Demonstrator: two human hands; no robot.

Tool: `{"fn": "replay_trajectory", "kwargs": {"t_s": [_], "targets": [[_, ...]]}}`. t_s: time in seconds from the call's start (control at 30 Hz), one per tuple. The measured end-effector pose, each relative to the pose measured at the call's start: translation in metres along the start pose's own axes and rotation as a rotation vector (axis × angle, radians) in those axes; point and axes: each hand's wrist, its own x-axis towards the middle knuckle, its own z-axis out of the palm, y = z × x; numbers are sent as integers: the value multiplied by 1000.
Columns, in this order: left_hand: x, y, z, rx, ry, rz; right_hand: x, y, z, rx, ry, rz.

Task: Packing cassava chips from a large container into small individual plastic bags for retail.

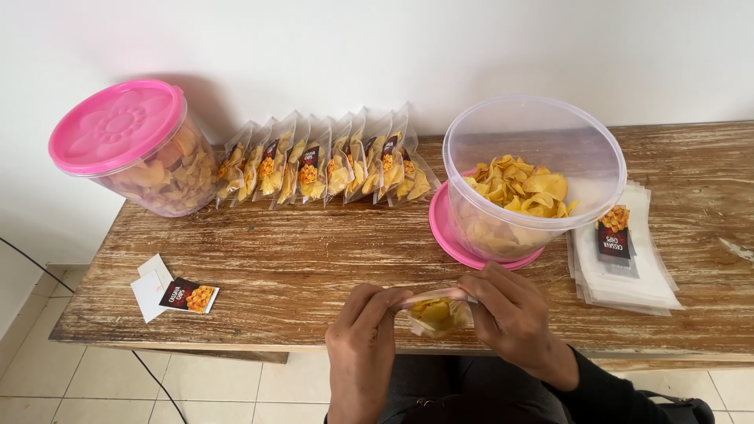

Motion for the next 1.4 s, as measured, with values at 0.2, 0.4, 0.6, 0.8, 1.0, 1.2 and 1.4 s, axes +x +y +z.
{"fn": "replay_trajectory", "kwargs": {"t_s": [0.2, 0.4, 0.6, 0.8, 1.0, 1.2, 1.4], "targets": [[20, -32, -32, -342, -57, 53, 35, 1, -21, 1107, -606, 254], [85, -24, -24, -745, -175, 188, 65, -31, 3, 1544, -757, 588], [135, -86, -48, -329, 332, 14, 163, -47, 27, 1106, -39, 760], [153, -275, -27, 162, 799, -330, 230, 20, 164, 1044, -169, 1049], [160, -254, -21, 373, 699, -384, 237, 43, 360, 466, -423, 1057], [149, -306, -8, 525, 632, -492, 228, 96, 467, 30, -711, 769], [143, -220, -30, 478, 717, -46, 217, 98, 334, 156, -641, 629]]}}
